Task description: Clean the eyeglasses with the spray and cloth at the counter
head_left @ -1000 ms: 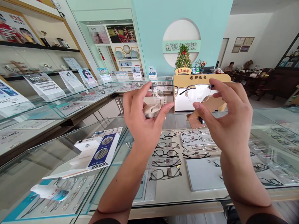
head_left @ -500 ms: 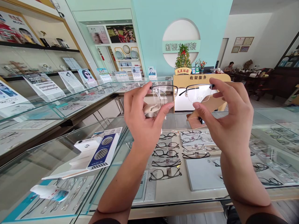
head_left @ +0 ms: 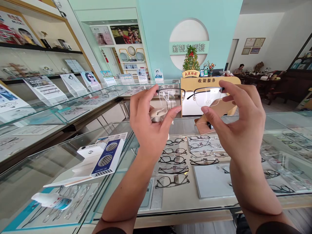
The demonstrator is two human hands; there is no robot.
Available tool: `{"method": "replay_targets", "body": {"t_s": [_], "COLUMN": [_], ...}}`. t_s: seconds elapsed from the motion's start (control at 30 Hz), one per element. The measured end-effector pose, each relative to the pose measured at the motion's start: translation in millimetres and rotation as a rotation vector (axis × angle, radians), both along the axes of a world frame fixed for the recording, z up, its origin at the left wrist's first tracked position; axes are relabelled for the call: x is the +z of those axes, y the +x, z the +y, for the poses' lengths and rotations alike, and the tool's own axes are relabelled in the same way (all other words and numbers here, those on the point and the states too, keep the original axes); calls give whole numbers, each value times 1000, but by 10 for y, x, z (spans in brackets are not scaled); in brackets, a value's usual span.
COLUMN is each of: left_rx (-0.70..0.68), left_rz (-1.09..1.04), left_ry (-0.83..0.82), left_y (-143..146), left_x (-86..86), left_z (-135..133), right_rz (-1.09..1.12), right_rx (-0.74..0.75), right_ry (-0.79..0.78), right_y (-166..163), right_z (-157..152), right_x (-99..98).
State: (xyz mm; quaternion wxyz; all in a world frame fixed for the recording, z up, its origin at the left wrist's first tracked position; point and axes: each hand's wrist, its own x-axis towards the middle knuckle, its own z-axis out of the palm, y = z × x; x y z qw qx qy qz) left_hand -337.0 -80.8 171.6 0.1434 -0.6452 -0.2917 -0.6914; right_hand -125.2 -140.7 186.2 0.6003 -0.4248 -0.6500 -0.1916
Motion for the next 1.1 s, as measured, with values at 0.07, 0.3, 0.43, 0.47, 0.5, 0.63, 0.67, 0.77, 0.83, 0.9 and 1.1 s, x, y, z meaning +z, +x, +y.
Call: {"method": "replay_targets", "body": {"t_s": [0.07,0.3,0.43,0.47,0.5,0.63,0.67,0.77,0.83,0.9,1.1], "left_rx": [10,4,-11,-3,10,46,40,14,-2,-36,-180], "left_rz": [0,-13,-25,-32,-40,-66,-71,-80,-83,-80,-49], "left_ry": [-23,-59,-21,-2,20,68,68,38,17,16,70], "left_y": [-1,4,0,-2,-4,-7,-6,-2,-1,-2,-6], "left_x": [-5,-31,-83,-98,-111,-137,-139,-144,-151,-156,-111], "left_z": [1,37,162,199,234,293,288,260,257,276,328], "right_rz": [1,2,17,27,47,242,295,372,379,381,320], "right_rx": [1,6,59,96,142,353,394,464,485,520,531], "right_ry": [4,32,43,40,36,16,11,3,-10,-31,-84], "right_y": [-4,-43,-60,-64,-68,-84,-83,-64,-40,-13,74], "right_z": [1,-19,-6,6,21,86,100,135,152,168,243], "right_x": [0,-2,-10,-12,-13,-5,0,15,19,17,-9]}}
